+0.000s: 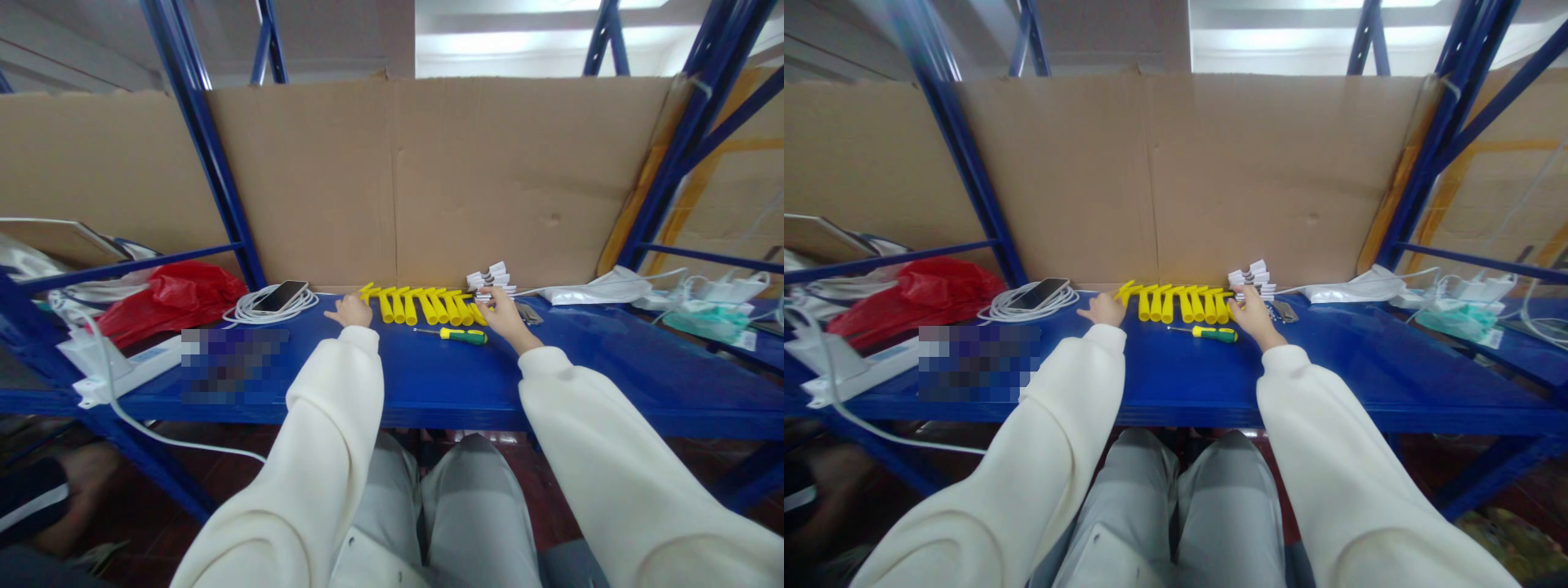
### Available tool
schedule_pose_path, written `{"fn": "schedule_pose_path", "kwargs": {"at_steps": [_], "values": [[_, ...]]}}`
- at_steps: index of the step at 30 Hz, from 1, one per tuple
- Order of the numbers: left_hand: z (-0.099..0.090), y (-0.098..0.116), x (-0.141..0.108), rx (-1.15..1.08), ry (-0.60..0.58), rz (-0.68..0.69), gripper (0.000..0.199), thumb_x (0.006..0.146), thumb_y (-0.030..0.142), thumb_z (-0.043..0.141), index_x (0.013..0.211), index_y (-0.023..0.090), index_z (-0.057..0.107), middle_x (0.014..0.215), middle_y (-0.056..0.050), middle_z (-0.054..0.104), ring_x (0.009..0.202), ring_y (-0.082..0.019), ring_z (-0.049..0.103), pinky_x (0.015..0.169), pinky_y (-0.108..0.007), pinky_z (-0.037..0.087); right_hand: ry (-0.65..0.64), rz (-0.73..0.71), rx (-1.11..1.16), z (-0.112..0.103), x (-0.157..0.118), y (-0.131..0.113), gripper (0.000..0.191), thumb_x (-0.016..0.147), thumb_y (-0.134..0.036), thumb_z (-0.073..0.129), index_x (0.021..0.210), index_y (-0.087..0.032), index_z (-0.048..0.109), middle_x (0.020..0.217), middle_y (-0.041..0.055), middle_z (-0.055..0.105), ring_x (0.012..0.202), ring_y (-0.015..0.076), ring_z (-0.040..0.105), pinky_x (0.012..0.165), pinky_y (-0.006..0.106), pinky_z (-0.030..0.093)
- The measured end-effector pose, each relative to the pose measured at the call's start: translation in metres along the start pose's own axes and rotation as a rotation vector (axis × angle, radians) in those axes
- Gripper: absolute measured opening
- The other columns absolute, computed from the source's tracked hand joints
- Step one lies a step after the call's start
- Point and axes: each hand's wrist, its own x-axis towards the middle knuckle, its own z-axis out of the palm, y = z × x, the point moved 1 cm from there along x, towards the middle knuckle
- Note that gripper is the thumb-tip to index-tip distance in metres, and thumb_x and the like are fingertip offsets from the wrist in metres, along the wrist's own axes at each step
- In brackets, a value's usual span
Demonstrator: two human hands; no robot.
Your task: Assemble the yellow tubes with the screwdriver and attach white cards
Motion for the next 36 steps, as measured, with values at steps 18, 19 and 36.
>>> {"fn": "schedule_pose_path", "kwargs": {"at_steps": [18, 19, 36], "values": [[-0.006, 0.011, -0.004, -0.119, -0.031, 0.223, 0.038, 0.091, 0.016, 0.048, 0.119, 0.02, 0.074, 0.117, -0.01, 0.075, 0.114, -0.024, 0.067, 0.098, -0.03, 0.049, -0.072, 0.03, -0.035, -0.007, -0.001, -0.006, 0.019, 0.078, -0.021, 0.055, 0.089, -0.02, 0.07, 0.095, 0.0108, 0.076, 0.083, 0.0257, 0.071, 0.082, 0.043, 0.058], [-0.006, 0.011, -0.004, -0.115, -0.032, 0.217, 0.038, 0.092, 0.016, 0.047, 0.119, 0.02, 0.074, 0.117, -0.01, 0.075, 0.114, -0.025, 0.067, 0.098, -0.031, 0.049, -0.075, 0.029, -0.029, -0.007, -0.001, -0.006, 0.019, 0.078, -0.02, 0.055, 0.088, -0.02, 0.071, 0.094, 0.0104, 0.077, 0.082, 0.0256, 0.071, 0.081, 0.043, 0.058], [0.012, -0.002, -0.002, -0.06, -0.102, -0.232, 0.04, 0.093, 0.021, 0.043, 0.13, 0.015, 0.058, 0.144, -0.024, 0.054, 0.131, -0.038, 0.054, 0.106, -0.064, 0.035, -0.08, 0.034, -0.032, -0.007, -0.002, -0.011, 0.019, 0.076, -0.017, 0.054, 0.083, -0.02, 0.071, 0.087, 0.0092, 0.077, 0.079, 0.0248, 0.071, 0.078, 0.041, 0.058]]}}
